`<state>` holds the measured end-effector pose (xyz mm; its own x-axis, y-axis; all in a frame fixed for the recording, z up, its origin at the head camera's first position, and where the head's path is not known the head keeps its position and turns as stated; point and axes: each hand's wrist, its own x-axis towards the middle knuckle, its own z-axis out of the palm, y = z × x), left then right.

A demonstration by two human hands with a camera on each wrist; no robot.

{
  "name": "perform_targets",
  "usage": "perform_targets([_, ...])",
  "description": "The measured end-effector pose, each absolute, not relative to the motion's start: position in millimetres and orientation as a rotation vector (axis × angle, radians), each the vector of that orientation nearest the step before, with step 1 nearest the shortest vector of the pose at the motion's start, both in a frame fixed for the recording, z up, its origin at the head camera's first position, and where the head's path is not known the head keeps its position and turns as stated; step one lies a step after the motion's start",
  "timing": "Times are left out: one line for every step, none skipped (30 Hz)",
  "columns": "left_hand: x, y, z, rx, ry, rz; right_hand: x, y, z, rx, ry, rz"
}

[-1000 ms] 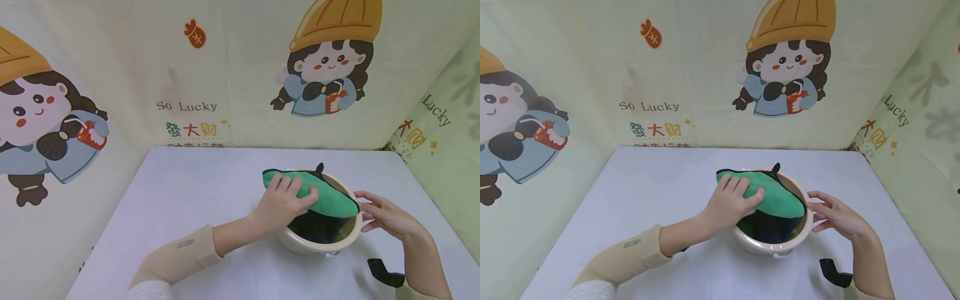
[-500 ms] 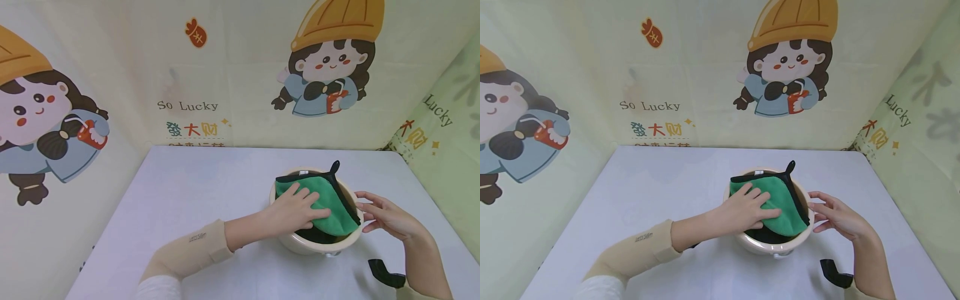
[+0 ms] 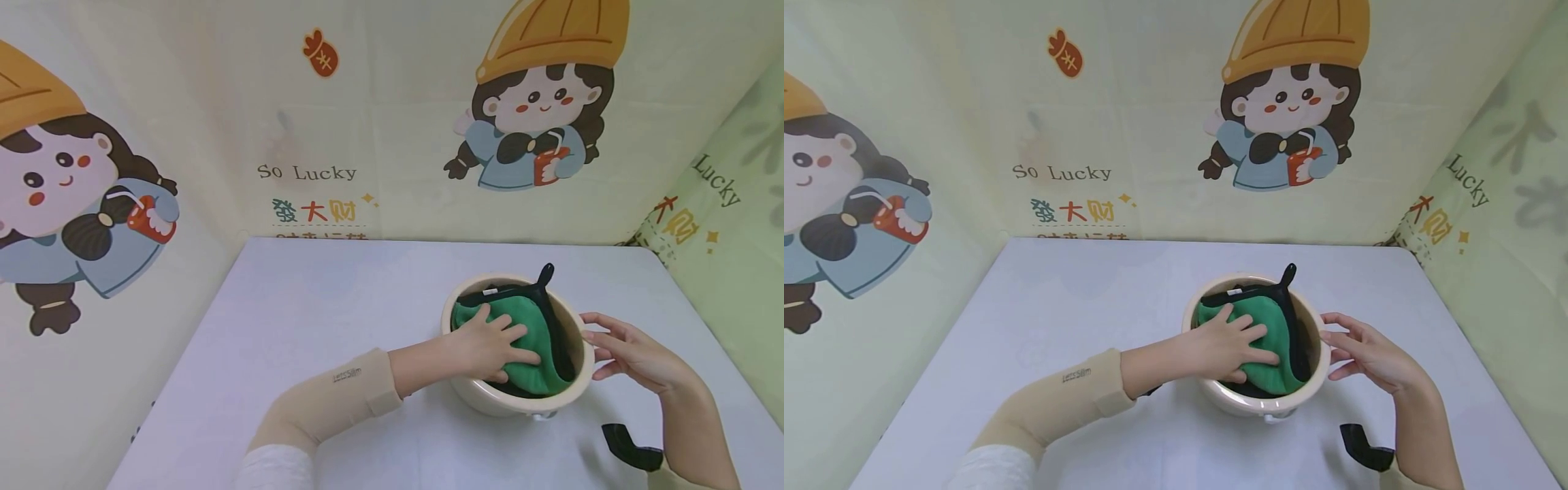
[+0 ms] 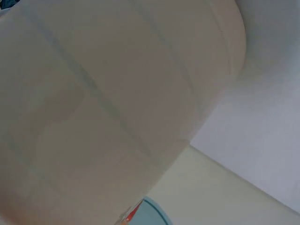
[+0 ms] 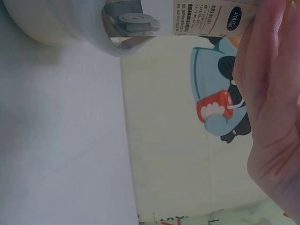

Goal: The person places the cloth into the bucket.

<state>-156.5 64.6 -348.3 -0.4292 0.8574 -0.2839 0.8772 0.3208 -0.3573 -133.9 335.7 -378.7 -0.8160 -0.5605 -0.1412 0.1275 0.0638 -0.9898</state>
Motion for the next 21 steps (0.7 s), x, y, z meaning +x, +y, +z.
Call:
perform_targets([-156.9, 65.7, -349.3, 1.638, 2.505, -0.717, -133.8, 335.7, -378.6, -0.435, 1.848, -1.804])
perform_targets([-157.2, 66.6, -350.4, 1.622, 2.492, -0.708, -133.7, 335.8, -378.5, -0.44, 1.847, -1.805])
perform_targets([-157.6, 67.4, -351.2, 1.609, 2.482, -0.704, -133.6, 335.7, -378.4, -0.445, 1.845, -1.806])
perform_targets([-157.9, 68.2, -352.1, 1.595, 2.472, -0.698, -133.6, 335.6, -378.5, -0.448, 1.842, -1.807])
perform_targets([-158.2, 68.9, -352.7, 1.582, 2.464, -0.69, -133.5, 335.4, -378.6, -0.45, 1.839, -1.809])
perform_targets([-158.7, 69.4, -353.2, 1.571, 2.457, -0.684, -133.7, 335.3, -378.8, -0.45, 1.835, -1.812])
perform_targets([-159.4, 69.9, -353.6, 1.564, 2.451, -0.677, -133.9, 335.3, -378.8, -0.45, 1.834, -1.812])
perform_targets([-160.2, 70.1, -354.0, 1.559, 2.447, -0.666, -134.2, 335.4, -378.8, -0.45, 1.835, -1.812])
perform_targets([-161.3, 70.4, -354.2, 1.547, 2.438, -0.651, -134.5, 335.6, -378.8, -0.449, 1.837, -1.811])
perform_targets([-162.6, 70.3, -354.1, 1.532, 2.427, -0.631, -134.9, 335.7, -378.8, -0.448, 1.842, -1.808])
perform_targets([-164.3, 69.9, -353.6, 1.521, 2.416, -0.606, -135.3, 335.7, -378.8, -0.446, 1.848, -1.805])
perform_targets([-166.2, 69.0, -353.5, 1.516, 2.4, -0.574, -135.4, 335.5, -378.9, -0.442, 1.855, -1.8])
perform_targets([-168.5, 67.6, -352.9, 1.511, 2.382, -0.533, -135.4, 335.2, -378.9, -0.436, 1.864, -1.794])
perform_targets([-171.1, 65.7, -351.9, 1.505, 2.361, -0.489, -135.4, 334.8, -378.6, -0.428, 1.878, -1.786])
perform_targets([-173.9, 63.7, -350.3, 1.505, 2.34, -0.443, -135.0, 334.3, -378.2, -0.418, 1.899, -1.771])
perform_targets([-176.9, 60.6, -348.2, 1.52, 2.322, -0.391, -134.5, 333.6, -377.3, -0.406, 1.924, -1.752])
perform_targets([-179.7, 56.6, -345.6, 1.544, 2.307, -0.331, -133.8, 332.7, -375.8, -0.387, 1.963, -1.721])
perform_targets([-182.6, 51.5, -342.5, 1.576, 2.299, -0.266, -133.1, 331.8, -373.7, -0.367, 2.014, -1.681])
perform_targets([-185.6, 45.9, -338.7, 1.602, 2.297, -0.191, -132.5, 330.9, -370.8, -0.347, 2.072, -1.632])
perform_targets([-188.7, 39.4, -334.2, 1.625, 2.305, -0.113, -132.0, 330.0, -367.0, -0.326, 2.135, -1.572])
perform_targets([-191.9, 31.9, -329.1, 1.648, 2.32, -0.027, -131.8, 329.1, -362.4, -0.303, 2.2, -1.506])
